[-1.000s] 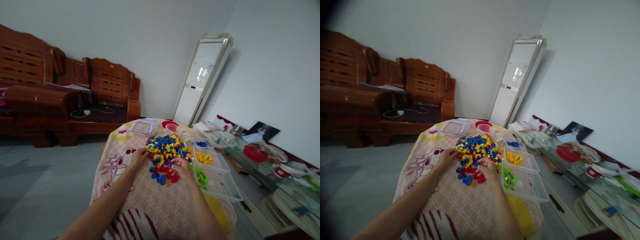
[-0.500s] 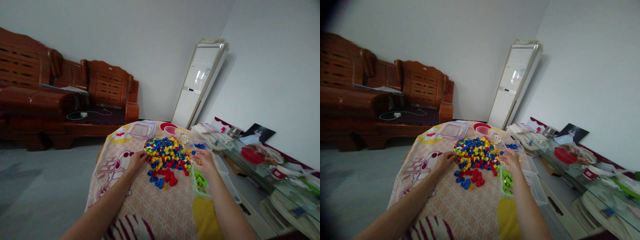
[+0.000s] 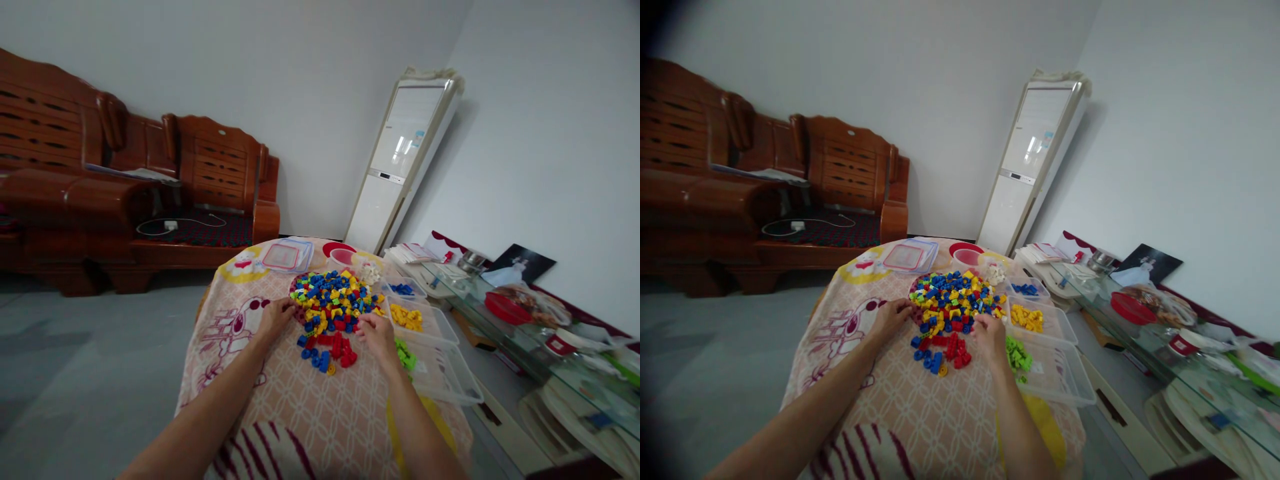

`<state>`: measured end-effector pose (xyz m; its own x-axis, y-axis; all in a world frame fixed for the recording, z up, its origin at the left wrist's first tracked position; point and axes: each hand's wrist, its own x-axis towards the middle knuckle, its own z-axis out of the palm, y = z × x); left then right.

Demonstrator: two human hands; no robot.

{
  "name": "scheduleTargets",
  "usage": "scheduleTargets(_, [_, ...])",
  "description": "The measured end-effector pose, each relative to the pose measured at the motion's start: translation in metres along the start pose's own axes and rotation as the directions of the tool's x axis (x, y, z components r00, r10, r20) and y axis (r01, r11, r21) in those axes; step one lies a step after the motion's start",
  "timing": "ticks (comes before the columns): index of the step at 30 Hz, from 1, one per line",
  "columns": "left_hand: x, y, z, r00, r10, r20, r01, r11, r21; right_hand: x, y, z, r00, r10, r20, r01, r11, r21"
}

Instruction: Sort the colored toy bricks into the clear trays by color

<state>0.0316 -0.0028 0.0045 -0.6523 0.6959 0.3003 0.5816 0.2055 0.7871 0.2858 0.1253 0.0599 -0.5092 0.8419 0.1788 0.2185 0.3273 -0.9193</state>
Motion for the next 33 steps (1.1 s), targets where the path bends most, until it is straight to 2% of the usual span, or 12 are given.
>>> scheduleTargets(4, [0.002,-0.004,0.003,1.000,-0.015,-0.002,0.015,1.000,-0.006,-0.009,0.013,0.011,0.996,-0.042,0.080,0.055,0.985,-0.162])
scheduleTargets(8, [0.002,-0.006,0.003,1.000,-0.007,0.000,0.007,1.000,-0.026,-0.016,0.015,0.014,0.986,-0.154,0.062,0.166,0.933,-0.318])
scheduleTargets(10, [0.001,-0.005,0.003,1.000,-0.002,0.000,0.002,0.999,-0.033,-0.021,0.010,0.019,0.968,-0.239,0.083,0.252,0.895,-0.367])
scheduleTargets(14, [0.000,-0.002,0.001,1.000,0.005,-0.009,-0.006,1.000,-0.025,-0.030,-0.001,0.038,0.911,-0.346,0.225,0.411,0.811,-0.416])
scheduleTargets(21, [0.001,-0.002,0.002,1.000,0.015,-0.013,-0.016,1.000,-0.018,-0.024,-0.010,0.077,0.873,-0.383,0.300,0.486,0.714,-0.503])
scheduleTargets(23, [0.000,-0.001,0.001,1.000,0.016,-0.009,-0.017,0.999,-0.034,-0.021,-0.015,0.087,0.852,-0.391,0.348,0.524,0.646,-0.556])
scheduleTargets(27, [-0.002,0.002,-0.001,1.000,0.019,-0.002,-0.019,0.998,-0.053,-0.021,-0.023,0.101,0.806,-0.327,0.494,0.592,0.458,-0.663])
scheduleTargets(29, [-0.002,0.003,-0.002,1.000,0.016,-0.005,-0.016,0.998,-0.053,-0.022,-0.026,0.105,0.786,-0.303,0.538,0.618,0.400,-0.677])
scheduleTargets(31, [-0.002,0.003,-0.002,1.000,0.017,-0.006,-0.017,0.999,-0.050,-0.024,-0.027,0.106,0.782,-0.308,0.542,0.623,0.391,-0.677])
scheduleTargets(33, [-0.001,0.002,-0.001,1.000,0.017,-0.006,-0.018,0.999,-0.041,-0.024,-0.027,0.105,0.788,-0.332,0.518,0.615,0.420,-0.667])
